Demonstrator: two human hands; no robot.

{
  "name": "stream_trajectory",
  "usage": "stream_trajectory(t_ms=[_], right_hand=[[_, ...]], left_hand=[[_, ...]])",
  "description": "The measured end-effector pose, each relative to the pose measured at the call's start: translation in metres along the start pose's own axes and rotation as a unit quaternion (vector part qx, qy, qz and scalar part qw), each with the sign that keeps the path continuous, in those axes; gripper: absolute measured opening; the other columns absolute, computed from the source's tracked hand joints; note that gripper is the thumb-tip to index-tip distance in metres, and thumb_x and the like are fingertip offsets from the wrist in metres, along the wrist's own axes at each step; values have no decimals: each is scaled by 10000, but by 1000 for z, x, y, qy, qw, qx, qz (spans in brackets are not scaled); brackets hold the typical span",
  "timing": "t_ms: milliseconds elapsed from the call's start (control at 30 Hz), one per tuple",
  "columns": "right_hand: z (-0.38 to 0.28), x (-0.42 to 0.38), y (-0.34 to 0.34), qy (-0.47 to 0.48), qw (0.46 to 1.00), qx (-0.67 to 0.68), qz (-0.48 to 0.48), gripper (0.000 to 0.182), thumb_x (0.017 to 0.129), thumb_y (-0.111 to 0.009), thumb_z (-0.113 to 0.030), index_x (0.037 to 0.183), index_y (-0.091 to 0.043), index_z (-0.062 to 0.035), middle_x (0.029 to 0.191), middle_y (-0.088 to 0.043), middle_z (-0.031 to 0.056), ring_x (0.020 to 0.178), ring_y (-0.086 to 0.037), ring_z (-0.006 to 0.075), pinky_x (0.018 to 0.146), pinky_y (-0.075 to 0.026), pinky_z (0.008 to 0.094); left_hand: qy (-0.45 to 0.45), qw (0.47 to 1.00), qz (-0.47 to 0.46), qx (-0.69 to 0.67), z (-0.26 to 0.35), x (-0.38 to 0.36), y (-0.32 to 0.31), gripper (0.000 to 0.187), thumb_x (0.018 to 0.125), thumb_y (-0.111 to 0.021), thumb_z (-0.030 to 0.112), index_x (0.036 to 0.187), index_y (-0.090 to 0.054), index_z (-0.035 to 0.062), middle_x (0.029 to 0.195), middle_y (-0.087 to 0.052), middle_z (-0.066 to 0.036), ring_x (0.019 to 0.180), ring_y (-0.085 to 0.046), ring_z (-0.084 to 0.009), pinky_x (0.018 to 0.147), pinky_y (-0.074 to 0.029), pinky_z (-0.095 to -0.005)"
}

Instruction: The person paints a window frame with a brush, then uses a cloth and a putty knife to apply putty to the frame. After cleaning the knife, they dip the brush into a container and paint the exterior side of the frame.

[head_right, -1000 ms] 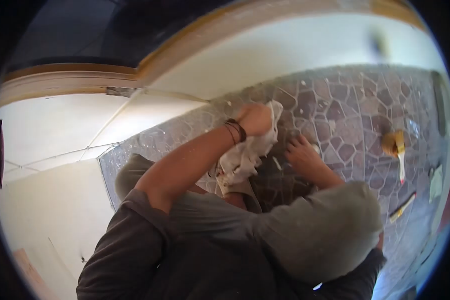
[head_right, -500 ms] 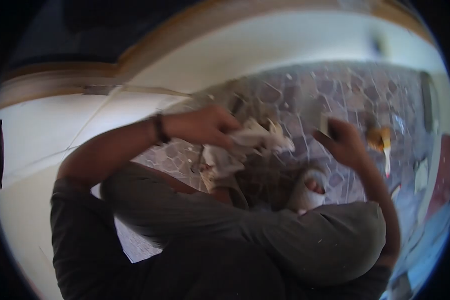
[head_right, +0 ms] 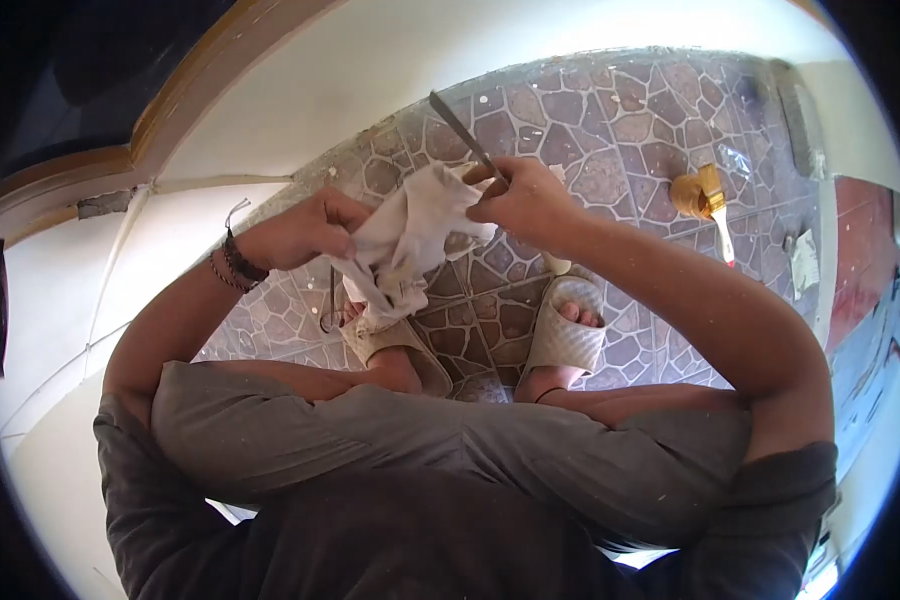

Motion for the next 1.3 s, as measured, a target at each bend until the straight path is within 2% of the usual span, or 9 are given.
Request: stream_trajectory(t_ms=[200,433,533,600,667,833,1067,1167,1300], right_hand=[[61,19,13,-23,999,28,-2,372,749,-750,-188,1089,-643,-80,766,-618,27,596,-551,103,548,-441,260],[72,30,49,-22,973,-226,-34,446,779,-684,-457,905,-673,-29,732,-658,101,654,-625,178,613,-493,326],[44,25,65,14,940,-339,-31,644,739,-662,-620,915,-659,-2,784,-647,129,744,-622,209,683,-476,370],[36,23,72,42,955,-295,-2,588,779,-647,-613,832,-610,-28,680,-519,36,607,-481,153,523,-349,322],[35,23,76,30,970,-242,6,614,787,-626,-636,836,-607,-24,666,-503,32,608,-482,129,524,-362,304],[53,29,87,5,982,-191,10,624,750,-692,-573,997,-652,-1,729,-622,124,631,-628,229,543,-503,357],[61,12,55,4,990,-119,-80,320,843,-678,-283,1009,-625,-15,705,-622,113,574,-633,171,485,-550,309],[44,6,60,34,983,-176,-42,298,849,-659,-263,990,-621,-4,718,-626,113,578,-634,179,487,-552,316],[48,10,55,16,989,-110,-96,377,839,-661,-304,1003,-599,31,747,-635,113,583,-633,191,490,-550,322]], left_hand=[[-18,972,-204,118,-24,-6,-86,300,781,-697,182,1043,-658,42,1089,-661,-111,954,-623,-217,834,-489,-343],[-35,841,-100,531,6,16,-24,228,776,-650,205,923,-634,32,903,-638,-164,887,-618,-325,771,-486,-427],[124,717,-132,673,8,68,16,239,751,-655,232,870,-629,26,820,-637,-170,827,-621,-332,733,-487,-427],[146,672,-129,715,-19,97,23,251,748,-653,247,861,-626,24,798,-634,-175,822,-620,-335,727,-485,-427],[-21,843,77,533,1,123,23,312,769,-645,324,868,-629,29,830,-636,-182,832,-615,-349,722,-480,-433],[-56,775,291,558,-43,133,-16,339,797,-658,375,870,-620,46,833,-627,-184,831,-608,-371,726,-483,-453],[-64,779,267,564,-69,140,-10,254,835,-636,271,826,-603,19,816,-628,-179,824,-612,-365,688,-469,-450],[-97,797,460,379,-66,110,24,176,777,-691,145,828,-618,-6,787,-639,-197,775,-641,-332,663,-493,-426],[242,895,338,161,-124,123,49,182,732,-740,79,797,-598,-13,700,-602,-151,631,-587,-242,574,-461,-388]])
Point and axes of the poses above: each hand's wrist, its own x-axis towards the middle knuckle, its own y-axis out of the back of the hand, z = x × y, the point moved 9 cm from there along x, towards the middle knuckle
